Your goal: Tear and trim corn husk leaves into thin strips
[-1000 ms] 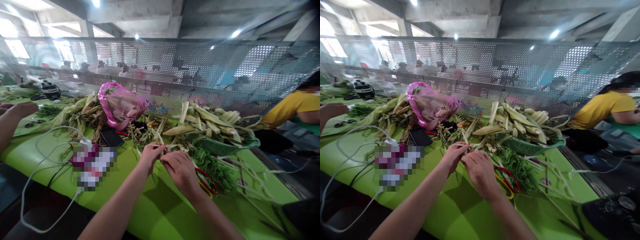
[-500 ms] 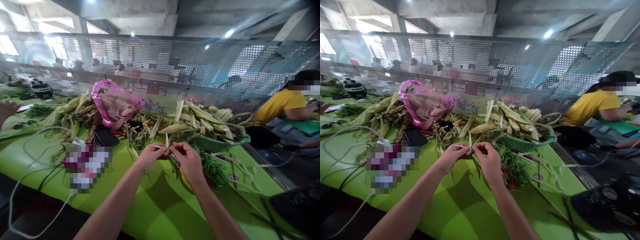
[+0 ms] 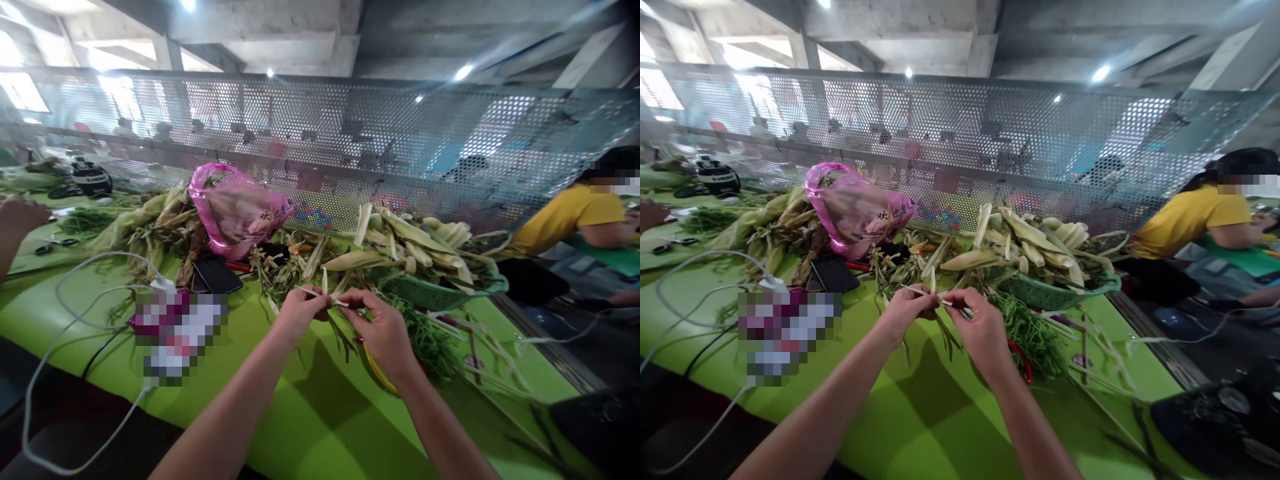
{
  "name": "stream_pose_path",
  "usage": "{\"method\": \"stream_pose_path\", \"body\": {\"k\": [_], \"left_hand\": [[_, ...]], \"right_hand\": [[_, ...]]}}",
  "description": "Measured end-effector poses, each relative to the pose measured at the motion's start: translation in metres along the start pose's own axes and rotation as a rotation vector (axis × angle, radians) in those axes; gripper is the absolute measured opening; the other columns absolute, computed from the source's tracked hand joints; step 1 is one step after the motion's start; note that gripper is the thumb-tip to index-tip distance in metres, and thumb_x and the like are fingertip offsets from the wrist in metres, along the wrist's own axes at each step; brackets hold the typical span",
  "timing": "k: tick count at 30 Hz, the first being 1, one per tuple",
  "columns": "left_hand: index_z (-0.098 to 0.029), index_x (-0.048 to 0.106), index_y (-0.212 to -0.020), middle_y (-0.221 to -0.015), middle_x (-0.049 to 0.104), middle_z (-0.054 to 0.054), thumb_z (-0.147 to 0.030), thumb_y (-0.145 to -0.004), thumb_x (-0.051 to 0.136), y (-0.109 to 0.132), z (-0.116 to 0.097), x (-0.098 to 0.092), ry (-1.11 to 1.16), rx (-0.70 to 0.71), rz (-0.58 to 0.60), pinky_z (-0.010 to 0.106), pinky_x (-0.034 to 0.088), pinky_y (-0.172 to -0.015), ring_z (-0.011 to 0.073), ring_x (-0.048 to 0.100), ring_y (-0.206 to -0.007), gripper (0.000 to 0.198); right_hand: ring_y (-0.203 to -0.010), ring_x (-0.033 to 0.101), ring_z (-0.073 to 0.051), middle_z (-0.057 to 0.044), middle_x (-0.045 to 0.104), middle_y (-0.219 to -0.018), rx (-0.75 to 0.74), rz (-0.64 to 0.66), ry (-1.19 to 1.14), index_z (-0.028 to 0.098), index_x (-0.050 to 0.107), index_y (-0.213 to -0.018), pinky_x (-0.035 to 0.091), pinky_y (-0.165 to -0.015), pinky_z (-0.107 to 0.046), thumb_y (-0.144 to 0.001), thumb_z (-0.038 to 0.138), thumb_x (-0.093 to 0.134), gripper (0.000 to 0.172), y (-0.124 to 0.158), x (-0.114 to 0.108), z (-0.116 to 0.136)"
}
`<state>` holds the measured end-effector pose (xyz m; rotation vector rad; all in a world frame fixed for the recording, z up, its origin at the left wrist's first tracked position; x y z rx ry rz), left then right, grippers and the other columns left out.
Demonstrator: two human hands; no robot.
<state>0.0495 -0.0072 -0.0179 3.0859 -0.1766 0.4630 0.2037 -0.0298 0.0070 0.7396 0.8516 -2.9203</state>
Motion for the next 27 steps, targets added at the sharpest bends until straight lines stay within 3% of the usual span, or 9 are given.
{"method": "stream_pose_path", "body": {"k": [4,8,15,20,27], "left_hand": [[-0.015,0.058,-0.063,-0.054,0.048,-0.004,-0.022,-0.071,0.062,0.000,0.002,0.001,-0.310,0.104,0.057,0.022,0.037,-0.055,0.0087,0.045,-0.052,0.011],[-0.016,0.062,-0.067,-0.061,0.052,-0.003,-0.023,-0.073,0.059,0.002,0.003,0.003,-0.503,0.226,0.127,0.022,0.035,-0.059,0.0105,0.045,-0.062,0.010],[-0.016,0.062,-0.071,-0.069,0.055,-0.002,-0.018,-0.073,0.056,0.007,0.000,0.006,-0.530,0.256,0.208,0.023,0.039,-0.066,0.0127,0.050,-0.070,0.006],[-0.015,0.064,-0.073,-0.072,0.058,0.001,-0.028,-0.076,0.060,0.007,-0.001,0.009,-0.460,0.295,0.180,0.025,0.040,-0.071,0.0136,0.052,-0.074,0.014],[-0.015,0.060,-0.073,-0.066,0.054,-0.001,-0.030,-0.073,0.062,0.003,0.004,0.006,-0.189,0.103,0.155,0.024,0.037,-0.064,0.0104,0.046,-0.063,0.015]], "right_hand": [[-0.082,0.062,-0.023,-0.006,0.068,-0.082,-0.131,0.024,0.109,0.023,0.070,-0.081,0.049,-0.076,-0.035,-0.083,0.029,0.062,0.010,-0.001,-0.004,0.000],[-0.080,0.061,-0.021,-0.005,0.066,-0.080,-0.169,0.023,0.080,0.022,0.071,-0.080,0.048,-0.075,-0.034,-0.082,0.026,0.064,0.008,-0.003,-0.004,-0.001],[-0.072,0.057,-0.017,-0.001,0.064,-0.079,-0.009,-0.072,0.011,0.021,0.065,-0.084,0.045,-0.069,-0.029,-0.080,0.032,0.068,0.011,-0.001,0.001,-0.009],[-0.067,0.053,-0.015,0.001,0.059,-0.073,0.090,-0.126,-0.100,0.020,0.058,-0.081,0.043,-0.065,-0.027,-0.079,0.035,0.070,0.019,0.000,0.003,-0.011],[-0.068,0.054,-0.015,0.001,0.060,-0.073,0.207,-0.137,-0.307,0.020,0.060,-0.080,0.044,-0.066,-0.027,-0.069,0.037,0.078,0.027,-0.002,0.006,-0.013]]}}
Point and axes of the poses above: each hand's wrist, its own y-axis away from the middle knuckle, its own x-axis out of the palm, z = x × y, the point moved 1 cm from there along -y, towards the middle knuckle
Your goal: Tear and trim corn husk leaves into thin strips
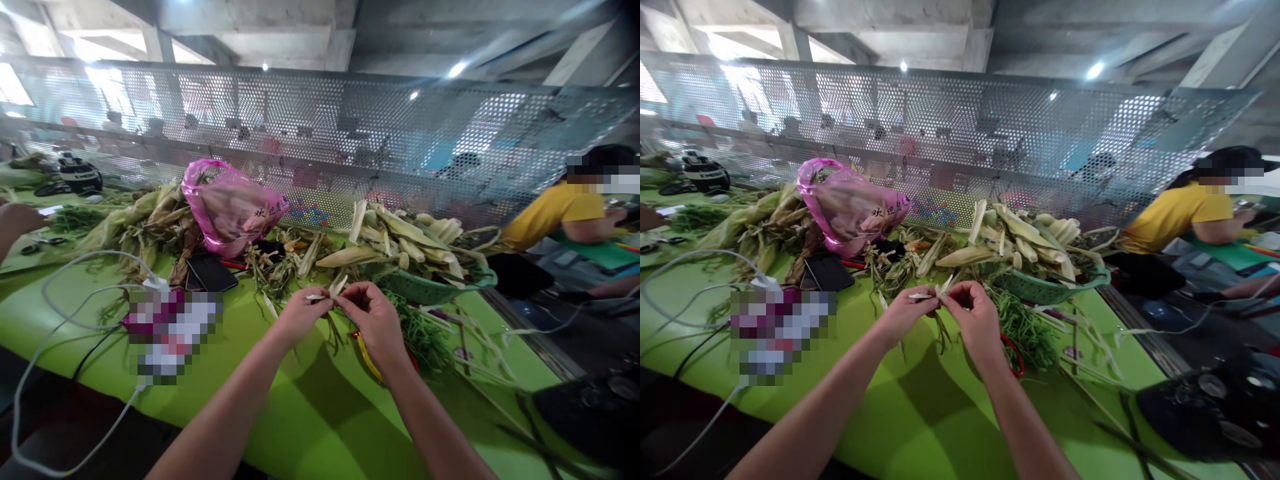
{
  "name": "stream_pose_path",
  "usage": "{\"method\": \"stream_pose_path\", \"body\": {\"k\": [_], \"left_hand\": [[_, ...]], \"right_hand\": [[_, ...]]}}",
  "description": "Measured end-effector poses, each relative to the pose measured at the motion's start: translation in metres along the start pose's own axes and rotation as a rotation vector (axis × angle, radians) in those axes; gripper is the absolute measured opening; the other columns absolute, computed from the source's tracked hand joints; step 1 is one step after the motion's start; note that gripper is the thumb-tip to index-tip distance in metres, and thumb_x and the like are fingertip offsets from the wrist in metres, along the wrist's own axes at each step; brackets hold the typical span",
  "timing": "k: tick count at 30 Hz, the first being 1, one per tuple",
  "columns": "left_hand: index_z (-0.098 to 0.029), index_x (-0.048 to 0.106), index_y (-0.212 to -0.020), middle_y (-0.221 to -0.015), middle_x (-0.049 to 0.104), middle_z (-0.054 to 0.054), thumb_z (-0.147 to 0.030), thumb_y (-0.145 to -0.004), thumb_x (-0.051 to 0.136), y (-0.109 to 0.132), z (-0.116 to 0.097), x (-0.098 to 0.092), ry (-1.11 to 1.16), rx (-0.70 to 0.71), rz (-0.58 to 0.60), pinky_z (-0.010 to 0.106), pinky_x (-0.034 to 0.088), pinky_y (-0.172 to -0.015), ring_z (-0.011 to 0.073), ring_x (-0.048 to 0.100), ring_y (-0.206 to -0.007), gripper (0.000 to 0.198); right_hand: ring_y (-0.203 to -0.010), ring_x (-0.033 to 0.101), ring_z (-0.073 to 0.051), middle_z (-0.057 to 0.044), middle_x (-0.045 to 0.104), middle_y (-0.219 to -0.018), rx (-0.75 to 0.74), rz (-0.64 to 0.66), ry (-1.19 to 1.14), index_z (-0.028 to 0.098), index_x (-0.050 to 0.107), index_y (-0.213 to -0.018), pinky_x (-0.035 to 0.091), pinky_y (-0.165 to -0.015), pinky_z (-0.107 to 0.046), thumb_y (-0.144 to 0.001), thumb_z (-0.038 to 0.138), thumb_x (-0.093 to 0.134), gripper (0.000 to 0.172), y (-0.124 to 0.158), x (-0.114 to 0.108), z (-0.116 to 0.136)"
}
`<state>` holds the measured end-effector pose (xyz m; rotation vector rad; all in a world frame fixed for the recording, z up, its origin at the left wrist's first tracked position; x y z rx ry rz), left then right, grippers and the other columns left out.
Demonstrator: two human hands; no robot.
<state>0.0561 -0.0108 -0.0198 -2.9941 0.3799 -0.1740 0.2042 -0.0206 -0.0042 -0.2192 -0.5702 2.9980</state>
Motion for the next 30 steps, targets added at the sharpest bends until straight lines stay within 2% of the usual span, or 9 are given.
{"method": "stream_pose_path", "body": {"k": [3,5,8,12,15,18,22,26,30], "left_hand": [[-0.015,0.059,-0.069,-0.063,0.050,-0.003,-0.030,-0.071,0.063,0.002,-0.004,0.001,0.026,-0.024,0.012,0.024,0.036,-0.063,0.0097,0.044,-0.062,0.016],[-0.014,0.060,-0.070,-0.064,0.051,-0.002,-0.030,-0.070,0.064,0.003,-0.006,0.002,0.050,-0.045,0.023,0.024,0.036,-0.065,0.0098,0.045,-0.063,0.016],[-0.014,0.061,-0.071,-0.068,0.054,-0.001,-0.030,-0.068,0.066,0.004,-0.008,0.002,0.147,-0.083,0.030,0.025,0.039,-0.066,0.0101,0.048,-0.064,0.017],[-0.013,0.059,-0.071,-0.067,0.054,0.000,-0.031,-0.066,0.068,0.002,-0.008,0.000,0.275,-0.138,0.021,0.024,0.037,-0.062,0.0088,0.047,-0.060,0.021],[-0.014,0.058,-0.069,-0.062,0.050,-0.002,-0.029,-0.067,0.063,0.001,-0.007,-0.001,0.193,-0.149,0.015,0.024,0.033,-0.060,0.0086,0.043,-0.057,0.016],[-0.014,0.059,-0.068,-0.059,0.047,-0.003,-0.024,-0.068,0.057,0.001,-0.006,-0.002,0.022,-0.128,0.027,0.024,0.031,-0.060,0.0091,0.040,-0.057,0.009],[-0.014,0.060,-0.068,-0.066,0.052,-0.002,-0.018,-0.068,0.052,0.001,-0.002,-0.002,-0.146,-0.066,0.127,0.024,0.034,-0.066,0.0114,0.044,-0.066,0.009],[-0.015,0.060,-0.070,-0.068,0.055,-0.001,-0.019,-0.072,0.051,0.002,0.000,-0.003,-0.279,-0.031,0.220,0.025,0.037,-0.067,0.0138,0.047,-0.069,0.011],[-0.015,0.059,-0.063,-0.070,0.057,0.000,-0.017,-0.071,0.051,0.003,-0.003,-0.002,-0.337,0.009,0.278,0.026,0.040,-0.071,0.0144,0.049,-0.071,0.011]], "right_hand": [[-0.072,0.057,-0.016,0.000,0.062,-0.078,0.068,0.021,-0.100,0.020,0.063,-0.090,0.046,-0.070,-0.029,-0.069,0.036,0.078,0.031,0.000,0.000,-0.004],[-0.074,0.058,-0.017,-0.002,0.064,-0.080,0.059,0.054,-0.091,0.019,0.065,-0.090,0.047,-0.072,-0.030,-0.072,0.036,0.076,0.026,0.002,0.000,-0.004],[-0.076,0.060,-0.018,-0.002,0.066,-0.082,-0.067,0.046,0.045,0.020,0.066,-0.082,0.047,-0.075,-0.032,-0.077,0.033,0.071,0.015,0.004,0.000,0.000],[-0.082,0.061,-0.020,-0.004,0.066,-0.085,-0.299,0.037,0.276,0.022,0.069,-0.084,0.048,-0.077,-0.033,-0.082,0.028,0.066,0.007,0.006,-0.002,0.010],[-0.085,0.061,-0.020,-0.005,0.065,-0.088,-0.407,0.130,0.378,0.023,0.071,-0.087,0.048,-0.079,-0.034,-0.086,0.025,0.061,0.010,0.005,-0.005,0.015],[-0.088,0.060,-0.021,-0.006,0.064,-0.090,-0.443,0.244,0.433,0.023,0.071,-0.090,0.047,-0.081,-0.034,-0.088,0.024,0.059,0.013,0.003,-0.007,0.016],[-0.087,0.060,-0.020,-0.006,0.063,-0.090,-0.400,0.342,0.419,0.023,0.071,-0.091,0.047,-0.079,-0.033,-0.088,0.023,0.058,0.014,0.000,-0.008,0.012],[-0.077,0.059,-0.018,-0.002,0.062,-0.081,-0.289,0.284,0.339,0.022,0.068,-0.083,0.047,-0.072,-0.031,-0.081,0.026,0.067,0.004,-0.002,-0.007,0.006],[-0.070,0.056,-0.017,0.000,0.062,-0.079,-0.103,0.276,0.211,0.023,0.064,-0.095,0.046,-0.063,-0.028,-0.073,0.025,0.072,0.024,-0.004,-0.006,0.003]]}}
Point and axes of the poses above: each hand's wrist, its own y-axis away from the middle knuckle, its own x-axis out of the palm, z = x × y, the point moved 1 cm from there along -y, towards the middle knuckle
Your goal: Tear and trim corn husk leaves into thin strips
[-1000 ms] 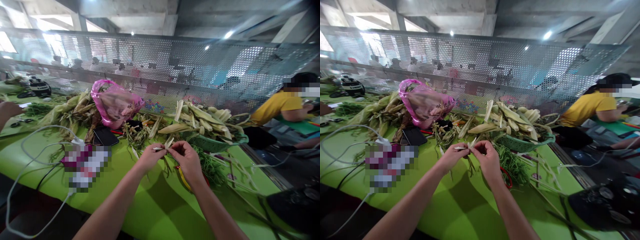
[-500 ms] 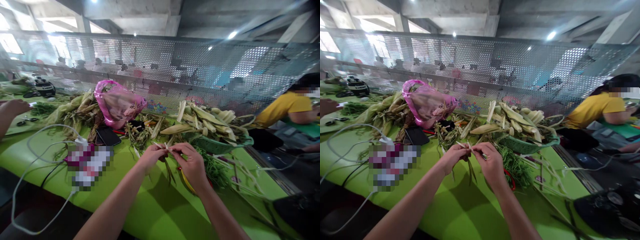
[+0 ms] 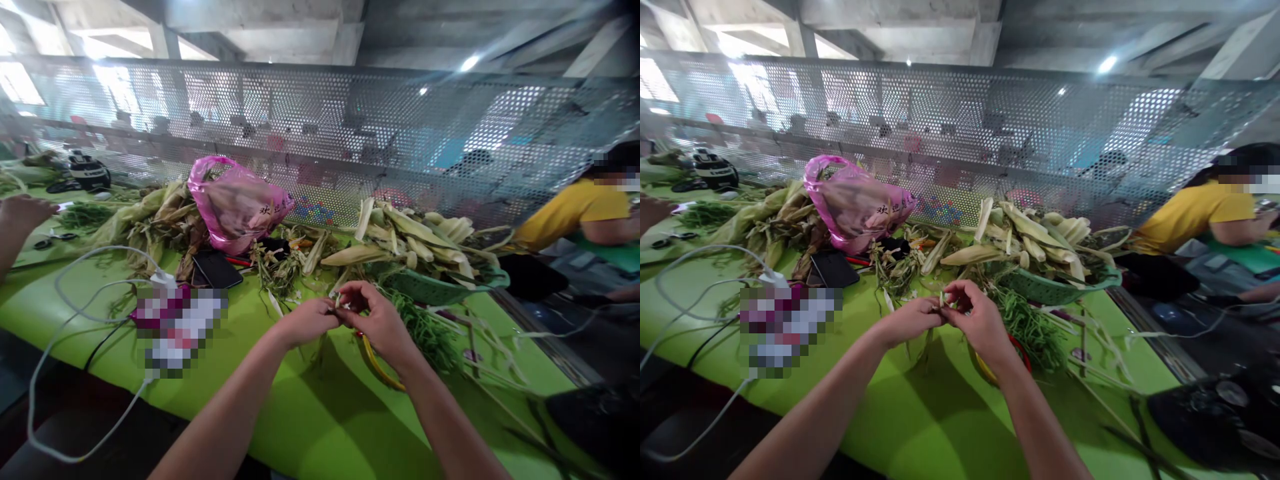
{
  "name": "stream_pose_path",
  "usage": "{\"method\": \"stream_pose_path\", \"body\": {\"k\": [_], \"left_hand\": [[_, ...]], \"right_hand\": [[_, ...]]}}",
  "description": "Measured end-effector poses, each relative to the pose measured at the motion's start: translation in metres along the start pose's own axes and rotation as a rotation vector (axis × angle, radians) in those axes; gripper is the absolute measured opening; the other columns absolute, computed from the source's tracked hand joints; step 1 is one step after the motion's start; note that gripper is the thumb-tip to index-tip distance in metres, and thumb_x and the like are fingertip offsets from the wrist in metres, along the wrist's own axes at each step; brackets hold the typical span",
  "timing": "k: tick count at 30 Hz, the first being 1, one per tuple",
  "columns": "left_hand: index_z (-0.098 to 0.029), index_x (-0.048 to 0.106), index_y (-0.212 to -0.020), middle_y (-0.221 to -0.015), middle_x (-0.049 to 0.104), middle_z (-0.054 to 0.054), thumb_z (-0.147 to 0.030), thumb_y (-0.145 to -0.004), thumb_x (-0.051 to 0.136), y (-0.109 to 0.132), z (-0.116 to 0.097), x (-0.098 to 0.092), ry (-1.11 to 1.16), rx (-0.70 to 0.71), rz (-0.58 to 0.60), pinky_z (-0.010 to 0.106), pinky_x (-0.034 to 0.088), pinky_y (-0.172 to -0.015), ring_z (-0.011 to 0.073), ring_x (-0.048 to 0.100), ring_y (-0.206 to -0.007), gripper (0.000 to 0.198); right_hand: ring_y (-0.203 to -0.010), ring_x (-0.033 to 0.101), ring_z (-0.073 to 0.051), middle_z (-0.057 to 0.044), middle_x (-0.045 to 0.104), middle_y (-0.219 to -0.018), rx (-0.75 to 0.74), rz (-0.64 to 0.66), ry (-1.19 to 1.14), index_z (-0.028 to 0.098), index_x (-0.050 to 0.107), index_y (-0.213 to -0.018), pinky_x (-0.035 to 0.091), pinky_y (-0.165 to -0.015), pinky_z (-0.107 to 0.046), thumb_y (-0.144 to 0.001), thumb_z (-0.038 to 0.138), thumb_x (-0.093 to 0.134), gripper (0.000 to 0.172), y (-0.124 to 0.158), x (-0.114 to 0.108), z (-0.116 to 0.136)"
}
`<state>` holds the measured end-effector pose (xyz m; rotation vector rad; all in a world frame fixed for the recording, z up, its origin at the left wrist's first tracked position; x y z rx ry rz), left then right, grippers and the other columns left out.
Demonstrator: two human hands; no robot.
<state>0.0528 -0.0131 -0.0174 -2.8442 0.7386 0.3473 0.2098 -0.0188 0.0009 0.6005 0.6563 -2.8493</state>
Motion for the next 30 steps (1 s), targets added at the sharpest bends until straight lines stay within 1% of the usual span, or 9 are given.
{"method": "stream_pose_path", "body": {"k": [1,3,6,9,12,18,21,25,30], "left_hand": [[-0.015,0.059,-0.062,-0.068,0.056,0.000,-0.016,-0.071,0.052,0.000,-0.001,0.000,-0.010,-0.006,0.002,0.026,0.040,-0.070,0.0144,0.049,-0.070,0.011],[-0.015,0.061,-0.063,-0.064,0.055,-0.001,-0.017,-0.070,0.054,0.001,-0.001,0.000,-0.008,-0.041,-0.014,0.025,0.040,-0.068,0.0146,0.049,-0.068,0.011],[-0.014,0.067,-0.074,-0.065,0.058,-0.001,-0.023,-0.072,0.058,0.001,-0.001,-0.001,0.038,-0.080,-0.062,0.025,0.041,-0.068,0.0151,0.051,-0.069,0.013],[-0.014,0.068,-0.087,-0.073,0.061,0.000,-0.029,-0.072,0.062,0.001,0.001,0.000,0.087,-0.047,-0.173,0.025,0.041,-0.070,0.0143,0.052,-0.071,0.022],[-0.013,0.067,-0.091,-0.075,0.060,0.000,-0.034,-0.074,0.064,-0.001,0.002,0.002,0.122,-0.004,-0.281,0.024,0.040,-0.068,0.0126,0.050,-0.069,0.027],[-0.014,0.061,-0.086,-0.072,0.055,-0.001,-0.031,-0.077,0.061,-0.003,-0.001,0.011,0.167,0.041,-0.337,0.023,0.039,-0.065,0.0111,0.048,-0.067,0.019],[-0.015,0.058,-0.088,-0.072,0.054,-0.001,-0.032,-0.079,0.059,-0.004,-0.002,0.014,0.211,0.022,-0.345,0.023,0.040,-0.061,0.0103,0.050,-0.063,0.019],[-0.016,0.057,-0.087,-0.069,0.052,-0.002,-0.034,-0.080,0.055,-0.004,-0.001,0.014,0.194,0.003,-0.363,0.021,0.036,-0.052,0.0084,0.044,-0.055,0.019],[-0.016,0.056,-0.078,-0.063,0.048,-0.004,-0.029,-0.079,0.054,-0.005,0.000,0.012,0.138,0.015,-0.411,0.021,0.031,-0.054,0.0076,0.039,-0.055,0.013]], "right_hand": [[-0.072,0.057,-0.017,-0.001,0.063,-0.081,0.009,0.019,-0.016,0.022,0.064,-0.097,0.046,-0.064,-0.028,-0.073,0.024,0.071,0.025,0.000,0.000,0.000],[-0.075,0.057,-0.018,-0.002,0.063,-0.082,-0.020,0.040,-0.006,0.022,0.067,-0.089,0.046,-0.068,-0.030,-0.073,0.023,0.070,0.017,0.000,0.000,0.001],[-0.073,0.057,-0.018,-0.002,0.063,-0.077,-0.034,-0.014,-0.007,0.020,0.067,-0.076,0.045,-0.069,-0.030,-0.073,0.024,0.069,0.006,0.000,0.000,0.002],[-0.068,0.056,-0.017,-0.001,0.062,-0.072,0.066,-0.122,-0.105,0.020,0.065,-0.077,0.045,-0.066,-0.029,-0.071,0.031,0.073,0.015,0.001,0.001,0.000],[-0.067,0.056,-0.016,0.000,0.063,-0.072,0.161,-0.217,-0.228,0.019,0.064,-0.076,0.045,-0.064,-0.028,-0.067,0.037,0.077,0.024,0.002,0.004,-0.003],[-0.067,0.057,-0.016,0.000,0.063,-0.073,0.234,-0.331,-0.441,0.019,0.063,-0.076,0.046,-0.063,-0.028,-0.063,0.037,0.081,0.028,0.004,0.012,-0.009],[-0.067,0.057,-0.016,0.001,0.064,-0.072,0.262,-0.344,-0.511,0.020,0.064,-0.076,0.046,-0.063,-0.027,-0.062,0.033,0.082,0.026,0.005,0.013,-0.010],[-0.068,0.058,-0.016,0.000,0.066,-0.073,0.276,-0.323,-0.528,0.020,0.067,-0.077,0.047,-0.066,-0.028,-0.064,0.031,0.081,0.021,0.006,0.013,-0.010],[-0.071,0.060,-0.016,0.000,0.068,-0.077,0.246,-0.288,-0.522,0.021,0.069,-0.081,0.048,-0.068,-0.029,-0.066,0.031,0.080,0.021,0.006,0.014,-0.008]]}}
Point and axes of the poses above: each hand's wrist, its own y-axis away from the middle knuckle, its own x-axis out of the palm, z = x × y, the point moved 1 cm from there along -y, towards the middle knuckle
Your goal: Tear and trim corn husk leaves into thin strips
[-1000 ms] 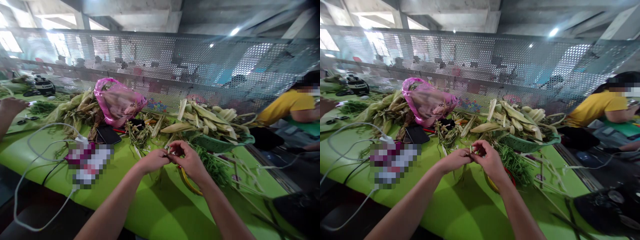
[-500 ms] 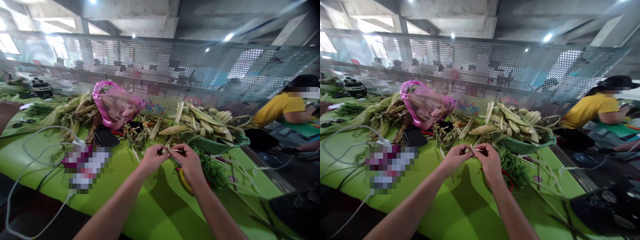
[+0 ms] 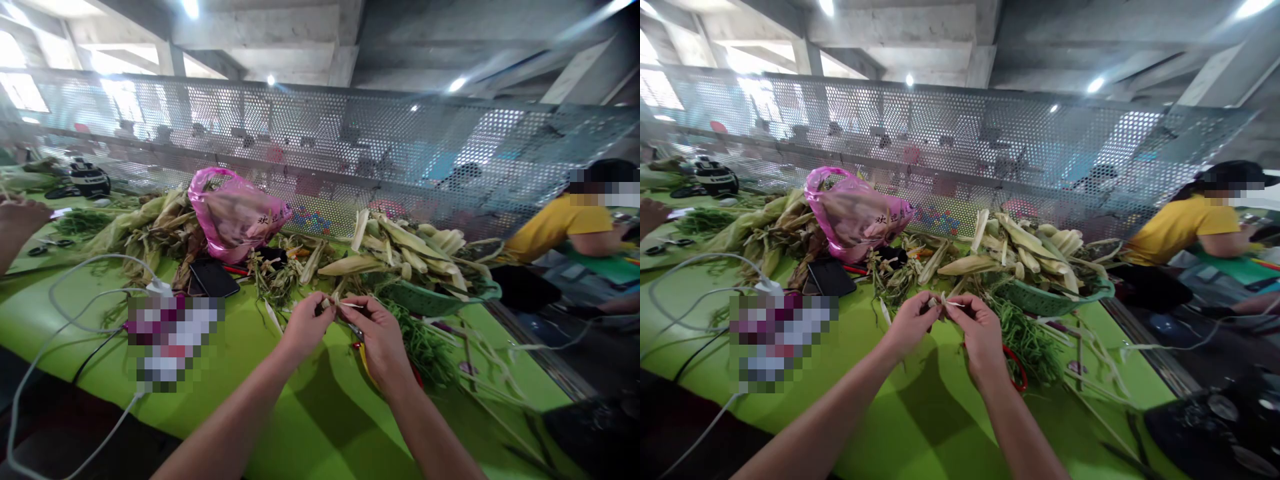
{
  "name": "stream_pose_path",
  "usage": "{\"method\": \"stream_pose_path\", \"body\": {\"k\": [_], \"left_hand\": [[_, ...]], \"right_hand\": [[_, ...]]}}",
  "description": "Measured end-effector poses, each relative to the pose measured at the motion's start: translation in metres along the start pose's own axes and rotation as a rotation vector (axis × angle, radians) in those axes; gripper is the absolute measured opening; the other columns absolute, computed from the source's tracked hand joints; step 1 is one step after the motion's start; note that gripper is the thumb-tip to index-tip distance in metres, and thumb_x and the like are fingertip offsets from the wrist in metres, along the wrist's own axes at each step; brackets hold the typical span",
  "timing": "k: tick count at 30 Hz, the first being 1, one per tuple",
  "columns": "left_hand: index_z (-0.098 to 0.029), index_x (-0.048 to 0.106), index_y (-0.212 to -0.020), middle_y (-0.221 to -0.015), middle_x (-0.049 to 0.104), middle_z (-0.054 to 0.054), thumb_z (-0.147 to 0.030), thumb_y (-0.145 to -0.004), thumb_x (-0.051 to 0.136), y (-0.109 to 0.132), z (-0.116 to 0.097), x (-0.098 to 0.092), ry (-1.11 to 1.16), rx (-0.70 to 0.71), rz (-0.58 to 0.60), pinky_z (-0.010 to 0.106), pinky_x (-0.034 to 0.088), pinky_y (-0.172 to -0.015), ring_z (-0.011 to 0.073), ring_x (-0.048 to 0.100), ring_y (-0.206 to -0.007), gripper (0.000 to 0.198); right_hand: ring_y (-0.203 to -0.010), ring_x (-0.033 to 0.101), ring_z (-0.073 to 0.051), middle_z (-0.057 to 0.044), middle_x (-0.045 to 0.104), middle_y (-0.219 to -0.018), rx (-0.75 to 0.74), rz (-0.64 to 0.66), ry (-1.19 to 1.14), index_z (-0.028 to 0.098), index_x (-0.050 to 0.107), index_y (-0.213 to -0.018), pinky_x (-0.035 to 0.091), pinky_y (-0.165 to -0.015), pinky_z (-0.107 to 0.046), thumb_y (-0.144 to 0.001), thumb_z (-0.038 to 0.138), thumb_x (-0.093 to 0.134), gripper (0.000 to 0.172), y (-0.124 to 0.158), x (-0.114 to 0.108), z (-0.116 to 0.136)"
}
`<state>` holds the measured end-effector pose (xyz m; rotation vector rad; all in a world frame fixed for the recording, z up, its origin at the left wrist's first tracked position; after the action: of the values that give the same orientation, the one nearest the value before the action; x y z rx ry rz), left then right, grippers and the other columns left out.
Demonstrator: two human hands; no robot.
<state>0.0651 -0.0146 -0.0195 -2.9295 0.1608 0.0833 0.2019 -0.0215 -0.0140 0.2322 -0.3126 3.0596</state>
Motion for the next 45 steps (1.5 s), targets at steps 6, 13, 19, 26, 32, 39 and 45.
{"method": "stream_pose_path", "body": {"k": [6,13,19,26,32,39,45], "left_hand": [[-0.016,0.056,-0.079,-0.061,0.047,-0.005,-0.028,-0.077,0.052,0.000,-0.002,-0.003,0.148,-0.074,-0.003,0.021,0.026,-0.051,0.0072,0.034,-0.052,0.013],[-0.016,0.056,-0.075,-0.060,0.047,-0.004,-0.030,-0.072,0.055,0.002,-0.004,-0.002,0.251,-0.163,0.056,0.022,0.021,-0.048,0.0068,0.032,-0.051,0.015],[-0.016,0.053,-0.069,-0.059,0.046,-0.004,-0.028,-0.071,0.053,0.000,-0.003,-0.004,0.166,-0.153,0.072,0.023,0.025,-0.052,0.0077,0.033,-0.053,0.013],[-0.018,0.051,-0.064,-0.059,0.046,-0.004,-0.022,-0.070,0.050,-0.001,-0.002,-0.010,-0.267,0.034,0.060,0.024,0.025,-0.055,0.0104,0.039,-0.058,0.007],[-0.019,0.049,-0.063,-0.061,0.049,-0.001,-0.022,-0.071,0.052,0.003,-0.006,-0.014,-0.534,0.175,0.095,0.025,0.023,-0.055,0.0122,0.041,-0.058,0.008],[-0.019,0.055,-0.071,-0.069,0.058,0.001,-0.021,-0.072,0.052,0.006,-0.008,-0.015,-0.691,0.243,0.183,0.025,0.026,-0.057,0.0143,0.049,-0.064,0.004],[-0.018,0.057,-0.075,-0.071,0.061,0.002,-0.022,-0.074,0.053,0.007,-0.005,-0.014,-0.754,0.295,0.214,0.025,0.027,-0.056,0.0144,0.052,-0.064,0.006]], "right_hand": [[-0.071,0.059,-0.017,-0.002,0.067,-0.077,0.023,0.061,-0.038,0.020,0.071,-0.082,0.049,-0.070,-0.031,-0.069,0.031,0.078,0.019,0.000,0.000,0.003],[-0.073,0.060,-0.017,-0.002,0.066,-0.083,-0.011,0.063,-0.001,0.021,0.069,-0.083,0.050,-0.070,-0.031,-0.068,0.035,0.078,0.023,0.000,-0.001,0.007],[-0.075,0.059,-0.017,-0.001,0.065,-0.081,-0.061,0.138,0.083,0.022,0.068,-0.080,0.048,-0.072,-0.030,-0.071,0.034,0.076,0.017,0.002,0.001,0.017],[-0.074,0.057,-0.018,-0.002,0.062,-0.078,-0.365,0.257,0.624,0.022,0.066,-0.077,0.044,-0.071,-0.031,-0.081,0.031,0.066,0.010,-0.002,-0.006,0.026],[-0.071,0.060,-0.020,-0.002,0.066,-0.076,-0.379,0.256,0.834,0.023,0.066,-0.081,0.046,-0.068,-0.032,-0.082,0.030,0.063,0.008,-0.002,-0.010,0.026],[-0.073,0.060,-0.018,-0.002,0.064,-0.080,-0.429,0.338,1.059,0.022,0.066,-0.083,0.043,-0.068,-0.028,-0.086,0.021,0.055,0.011,0.004,-0.008,0.034],[-0.074,0.059,-0.019,-0.005,0.062,-0.084,-0.533,0.386,1.296,0.020,0.064,-0.088,0.042,-0.066,-0.029,-0.090,0.020,0.048,0.016,0.009,-0.004,0.032]]}}
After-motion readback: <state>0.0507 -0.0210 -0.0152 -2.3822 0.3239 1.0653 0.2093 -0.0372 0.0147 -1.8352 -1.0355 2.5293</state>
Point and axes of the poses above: each hand's wrist, its own y-axis away from the middle knuckle, its own x-axis out of the palm, z = x × y, the point moved 1 cm from there along -y, towards the middle knuckle
